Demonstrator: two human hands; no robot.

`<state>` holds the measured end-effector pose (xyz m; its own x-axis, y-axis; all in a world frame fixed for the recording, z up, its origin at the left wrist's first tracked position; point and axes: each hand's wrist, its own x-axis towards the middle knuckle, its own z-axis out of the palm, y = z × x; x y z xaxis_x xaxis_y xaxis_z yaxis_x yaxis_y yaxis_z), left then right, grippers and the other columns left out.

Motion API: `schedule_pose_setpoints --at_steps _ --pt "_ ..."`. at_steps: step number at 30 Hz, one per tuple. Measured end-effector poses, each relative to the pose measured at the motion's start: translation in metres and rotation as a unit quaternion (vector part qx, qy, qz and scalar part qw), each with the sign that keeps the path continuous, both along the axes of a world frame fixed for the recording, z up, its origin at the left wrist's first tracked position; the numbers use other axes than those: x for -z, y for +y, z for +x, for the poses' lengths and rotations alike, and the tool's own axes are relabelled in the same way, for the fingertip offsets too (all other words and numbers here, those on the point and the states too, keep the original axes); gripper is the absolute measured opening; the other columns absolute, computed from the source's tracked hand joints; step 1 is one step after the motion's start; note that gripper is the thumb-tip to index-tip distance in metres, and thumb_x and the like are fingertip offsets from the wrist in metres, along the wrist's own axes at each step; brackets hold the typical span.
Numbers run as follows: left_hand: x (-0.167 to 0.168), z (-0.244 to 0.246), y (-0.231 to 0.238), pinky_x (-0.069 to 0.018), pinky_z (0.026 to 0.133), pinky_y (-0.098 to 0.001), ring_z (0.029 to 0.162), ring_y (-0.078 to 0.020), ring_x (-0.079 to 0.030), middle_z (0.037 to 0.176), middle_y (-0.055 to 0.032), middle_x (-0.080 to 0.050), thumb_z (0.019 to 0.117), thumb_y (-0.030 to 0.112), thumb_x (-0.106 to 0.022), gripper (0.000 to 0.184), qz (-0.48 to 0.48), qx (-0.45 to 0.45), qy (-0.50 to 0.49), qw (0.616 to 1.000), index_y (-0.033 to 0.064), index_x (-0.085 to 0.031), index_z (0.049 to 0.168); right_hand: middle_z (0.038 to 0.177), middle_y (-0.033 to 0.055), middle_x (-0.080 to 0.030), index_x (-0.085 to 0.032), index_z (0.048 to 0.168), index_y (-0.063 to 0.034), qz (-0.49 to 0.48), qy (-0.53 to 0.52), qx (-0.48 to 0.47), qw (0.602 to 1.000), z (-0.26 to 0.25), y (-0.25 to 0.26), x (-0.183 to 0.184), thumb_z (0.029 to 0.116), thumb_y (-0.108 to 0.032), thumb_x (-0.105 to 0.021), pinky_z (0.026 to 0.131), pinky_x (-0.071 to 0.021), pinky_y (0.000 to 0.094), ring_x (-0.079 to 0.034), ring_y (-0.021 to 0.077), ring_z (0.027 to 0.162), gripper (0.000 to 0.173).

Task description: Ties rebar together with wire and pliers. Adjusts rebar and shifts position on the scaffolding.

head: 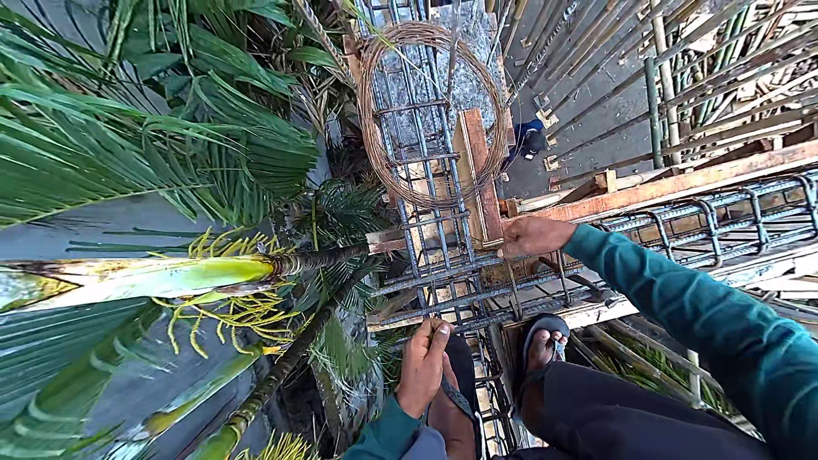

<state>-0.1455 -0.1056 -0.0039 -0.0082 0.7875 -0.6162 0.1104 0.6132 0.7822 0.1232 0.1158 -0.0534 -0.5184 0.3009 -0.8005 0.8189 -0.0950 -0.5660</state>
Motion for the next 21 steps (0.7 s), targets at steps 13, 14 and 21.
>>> schedule_pose_setpoints --at_steps 13,14,21 --pt "-0.006 0.0 -0.009 -0.0382 0.048 -0.0154 0.051 0.001 -0.043 0.069 0.0085 -0.053 0.1042 0.013 -0.047 0.022 0.011 -0.004 -0.005 1.0 0.0044 -0.067 0.104 0.102 0.0195 -0.072 -0.072 0.112 0.0034 -0.018 0.013 -0.02 1.0 -0.004 0.013 0.028 0.1018 -0.041 -0.064 0.096 -0.051 0.0544 -0.069 0.0306 0.098 0.046" --pt "-0.007 0.001 -0.01 -0.038 0.048 -0.0152 0.05 0.0012 -0.043 0.069 0.0086 -0.054 0.1042 0.013 -0.047 0.022 0.014 -0.005 -0.005 1.0 0.0045 -0.067 0.104 0.104 0.0178 -0.072 -0.071 0.117 0.0028 -0.042 0.013 0.004 0.999 -0.002 0.015 0.028 0.1035 -0.04 -0.062 0.096 -0.0523 0.0501 -0.069 0.0272 0.096 0.045" --pt "-0.015 -0.003 -0.012 -0.0379 0.046 -0.0151 0.049 0.0007 -0.043 0.067 0.0087 -0.053 0.1043 0.012 -0.046 0.021 0.019 -0.02 -0.016 0.999 0.0043 -0.066 0.104 0.091 0.0166 -0.067 -0.069 0.1 0.006 -0.023 -0.006 -0.136 0.99 -0.009 0.024 -0.004 0.0999 -0.027 -0.068 0.083 -0.0497 0.0497 -0.063 0.0267 0.086 0.033"
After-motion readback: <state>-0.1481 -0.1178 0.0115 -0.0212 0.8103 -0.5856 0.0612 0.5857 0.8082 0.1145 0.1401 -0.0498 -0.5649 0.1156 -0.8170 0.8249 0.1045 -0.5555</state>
